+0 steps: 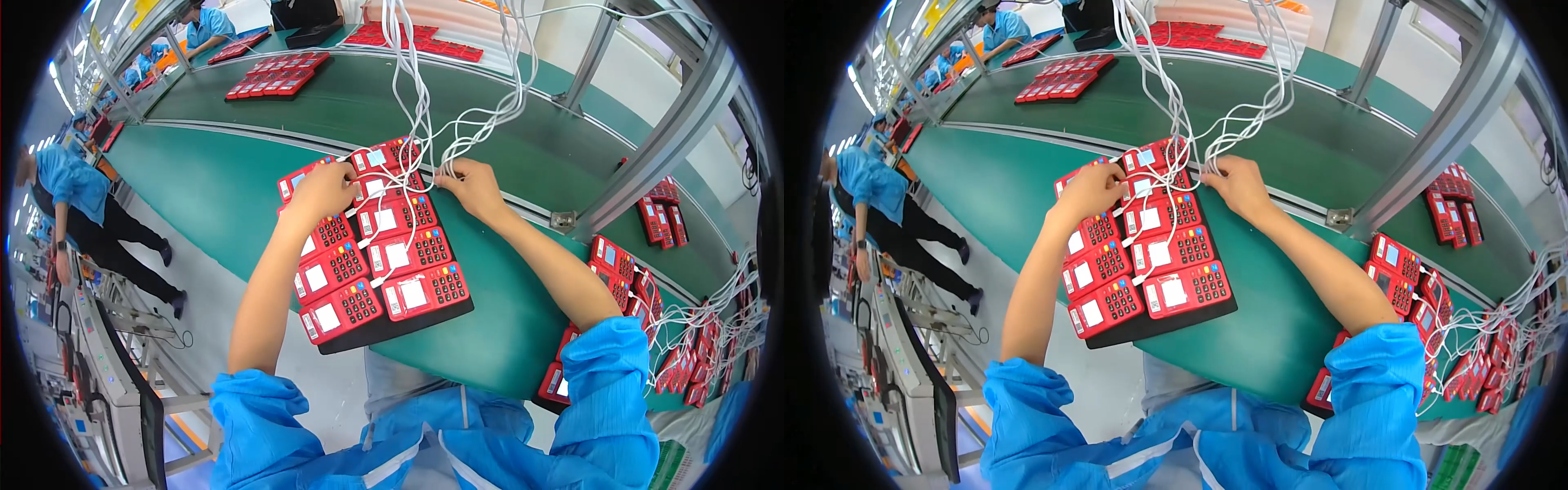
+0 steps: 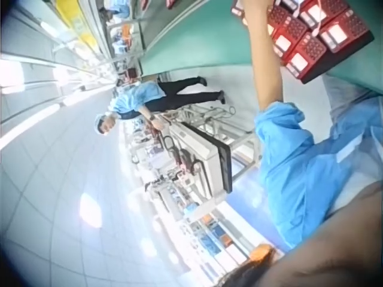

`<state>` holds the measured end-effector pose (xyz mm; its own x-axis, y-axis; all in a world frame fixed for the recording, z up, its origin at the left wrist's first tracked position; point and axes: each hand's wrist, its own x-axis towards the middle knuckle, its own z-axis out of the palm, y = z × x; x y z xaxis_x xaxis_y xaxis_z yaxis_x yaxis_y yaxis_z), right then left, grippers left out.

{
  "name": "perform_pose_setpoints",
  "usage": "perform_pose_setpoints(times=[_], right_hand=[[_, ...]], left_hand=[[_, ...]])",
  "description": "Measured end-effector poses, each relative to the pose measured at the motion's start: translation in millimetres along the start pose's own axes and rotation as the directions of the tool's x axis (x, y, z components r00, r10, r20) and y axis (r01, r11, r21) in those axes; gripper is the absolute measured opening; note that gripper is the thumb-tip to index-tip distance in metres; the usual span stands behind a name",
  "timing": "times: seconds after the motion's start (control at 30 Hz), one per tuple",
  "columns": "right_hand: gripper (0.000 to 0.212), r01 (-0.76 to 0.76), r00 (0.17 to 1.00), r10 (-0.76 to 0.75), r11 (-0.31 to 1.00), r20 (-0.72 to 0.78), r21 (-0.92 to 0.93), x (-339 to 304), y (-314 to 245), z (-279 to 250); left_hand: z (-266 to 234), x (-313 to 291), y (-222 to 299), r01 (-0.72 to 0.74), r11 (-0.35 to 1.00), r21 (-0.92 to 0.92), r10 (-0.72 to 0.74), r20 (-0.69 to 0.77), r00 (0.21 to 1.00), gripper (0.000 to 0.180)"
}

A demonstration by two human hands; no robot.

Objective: The person plugs cables into handheld devices and arranges the devices on a conveyor belt for testing and assembly, using a computer mouse to interact with a monitor.

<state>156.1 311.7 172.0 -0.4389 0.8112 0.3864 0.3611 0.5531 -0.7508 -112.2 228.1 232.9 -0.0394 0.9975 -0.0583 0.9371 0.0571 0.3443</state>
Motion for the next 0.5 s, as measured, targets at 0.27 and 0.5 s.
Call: perform_pose_setpoints(times=[0.27, 0.5], right_hand=[[0.021, 0.001, 0.954, 0.080, 0.963, 0.290, -0.268, 21.9, -17.7, -6.9], [0.019, -0.538, 0.830, 0.516, 0.642, 0.211, 0.546, 28.1, -11.1, 16.9]], left_hand=[[-3.1, -7.5, -11.8, -0.119, 0.979, -0.167, 0.121, 0.006, 0.993, 0.041], [7.4, -3.4, -14.1, -0.149, 0.915, -0.376, 0.147, -0.033, 0.989, 0.046]])
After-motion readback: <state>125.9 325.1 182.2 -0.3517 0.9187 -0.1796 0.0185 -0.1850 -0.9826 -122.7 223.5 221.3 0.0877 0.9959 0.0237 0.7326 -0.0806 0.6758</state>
